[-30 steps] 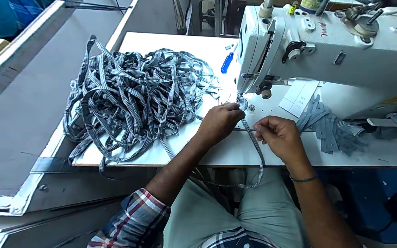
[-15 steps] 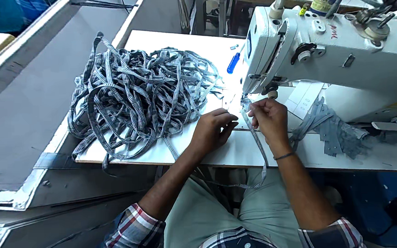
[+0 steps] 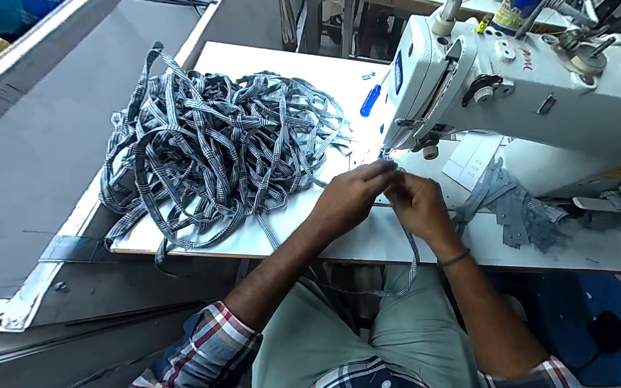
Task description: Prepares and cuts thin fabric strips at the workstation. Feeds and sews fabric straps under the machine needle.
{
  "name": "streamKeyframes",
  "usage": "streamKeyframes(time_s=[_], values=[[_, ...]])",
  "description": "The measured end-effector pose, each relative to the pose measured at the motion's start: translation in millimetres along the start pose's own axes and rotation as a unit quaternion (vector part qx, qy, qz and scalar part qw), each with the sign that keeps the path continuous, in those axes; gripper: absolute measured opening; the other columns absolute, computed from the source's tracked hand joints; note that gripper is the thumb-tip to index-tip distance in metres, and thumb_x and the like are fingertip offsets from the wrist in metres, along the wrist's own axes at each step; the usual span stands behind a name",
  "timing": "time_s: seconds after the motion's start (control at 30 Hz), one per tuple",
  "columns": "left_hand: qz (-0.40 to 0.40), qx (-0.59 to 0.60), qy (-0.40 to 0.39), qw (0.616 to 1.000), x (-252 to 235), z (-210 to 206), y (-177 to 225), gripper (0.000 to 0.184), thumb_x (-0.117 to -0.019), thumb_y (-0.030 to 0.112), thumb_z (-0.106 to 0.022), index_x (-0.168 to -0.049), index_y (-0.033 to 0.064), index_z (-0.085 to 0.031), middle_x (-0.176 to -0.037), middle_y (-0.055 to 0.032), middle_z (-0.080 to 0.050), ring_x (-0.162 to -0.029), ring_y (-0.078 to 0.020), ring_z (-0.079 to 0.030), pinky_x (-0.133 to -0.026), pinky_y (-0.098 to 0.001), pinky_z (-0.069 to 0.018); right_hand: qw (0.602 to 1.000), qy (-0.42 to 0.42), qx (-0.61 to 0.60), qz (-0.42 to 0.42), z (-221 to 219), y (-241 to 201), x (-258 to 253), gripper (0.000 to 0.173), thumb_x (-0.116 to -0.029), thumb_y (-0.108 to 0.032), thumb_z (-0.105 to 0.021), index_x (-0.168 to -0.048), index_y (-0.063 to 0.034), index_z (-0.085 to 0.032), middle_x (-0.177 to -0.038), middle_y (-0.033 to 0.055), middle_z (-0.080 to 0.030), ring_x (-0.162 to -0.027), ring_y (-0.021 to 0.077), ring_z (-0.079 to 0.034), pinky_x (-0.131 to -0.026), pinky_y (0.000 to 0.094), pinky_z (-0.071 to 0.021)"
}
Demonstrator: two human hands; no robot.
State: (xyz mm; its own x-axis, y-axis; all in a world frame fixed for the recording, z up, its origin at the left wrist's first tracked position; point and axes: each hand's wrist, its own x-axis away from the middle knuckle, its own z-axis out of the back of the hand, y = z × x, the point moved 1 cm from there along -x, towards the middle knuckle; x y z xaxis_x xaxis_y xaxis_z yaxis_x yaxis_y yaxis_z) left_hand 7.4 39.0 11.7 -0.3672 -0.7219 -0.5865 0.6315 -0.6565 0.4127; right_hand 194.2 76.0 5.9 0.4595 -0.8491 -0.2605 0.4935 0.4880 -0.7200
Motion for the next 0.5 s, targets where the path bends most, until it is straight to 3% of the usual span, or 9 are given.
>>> streamKeyframes(time_s=[0.13,0.23,0.33,0.43,0.5], values=[[-0.065,0.012,-0.061,0.996,10.1,4.2,9.5,0.019,-0.1022,0.005,-0.057,-0.111,0.0039,-0.074,-0.110,-0.0105,-0.073,-0.104,-0.0224,-0.071,-0.090,-0.0368,-0.0590,0.998,-0.067,0.001,-0.012,13.9,-13.6,45.0,0.011,-0.0961,-0.006,-0.061,-0.093,-0.0094,-0.071,-0.072,-0.0001,-0.065,-0.057,0.0106,-0.059,-0.052,0.0301,-0.0512],[-0.107,0.034,-0.103,0.988,15.9,6.0,22.4,0.016,-0.1025,0.007,-0.059,-0.102,0.0029,-0.075,-0.107,-0.0110,-0.072,-0.101,-0.0224,-0.070,-0.087,-0.0355,-0.0596,0.994,-0.100,-0.039,-0.017,22.5,-13.5,70.3,0.012,-0.0949,-0.006,-0.061,-0.094,-0.0116,-0.072,-0.070,-0.0029,-0.065,-0.055,0.0079,-0.058,-0.048,0.0247,-0.0491],[-0.122,0.031,-0.134,0.983,15.4,4.1,29.6,0.016,-0.1012,0.006,-0.060,-0.092,0.0048,-0.073,-0.101,-0.0095,-0.068,-0.094,-0.0220,-0.067,-0.077,-0.0341,-0.0585,0.992,-0.102,-0.066,-0.018,30.1,-16.1,74.8,0.011,-0.0963,-0.007,-0.062,-0.096,-0.0117,-0.072,-0.073,-0.0030,-0.067,-0.057,0.0075,-0.060,-0.049,0.0223,-0.0511],[-0.105,0.054,-0.149,0.982,10.8,4.2,23.2,0.015,-0.1010,0.013,-0.063,-0.093,0.0061,-0.073,-0.110,-0.0079,-0.069,-0.102,-0.0205,-0.067,-0.084,-0.0344,-0.0584,0.993,-0.079,-0.085,-0.020,35.0,-15.8,64.1,0.010,-0.0960,-0.007,-0.063,-0.097,-0.0100,-0.073,-0.077,-0.0011,-0.070,-0.062,0.0084,-0.065,-0.054,0.0227,-0.0555],[-0.084,0.085,-0.146,0.982,9.8,6.8,17.4,0.013,-0.0989,0.012,-0.065,-0.093,0.0055,-0.074,-0.103,-0.0070,-0.071,-0.098,-0.0187,-0.069,-0.086,-0.0350,-0.0586,0.993,-0.077,-0.087,-0.018,36.7,-15.8,56.6,0.010,-0.0957,-0.007,-0.065,-0.098,-0.0096,-0.074,-0.079,-0.0007,-0.071,-0.063,0.0081,-0.065,-0.055,0.0223,-0.0553]])
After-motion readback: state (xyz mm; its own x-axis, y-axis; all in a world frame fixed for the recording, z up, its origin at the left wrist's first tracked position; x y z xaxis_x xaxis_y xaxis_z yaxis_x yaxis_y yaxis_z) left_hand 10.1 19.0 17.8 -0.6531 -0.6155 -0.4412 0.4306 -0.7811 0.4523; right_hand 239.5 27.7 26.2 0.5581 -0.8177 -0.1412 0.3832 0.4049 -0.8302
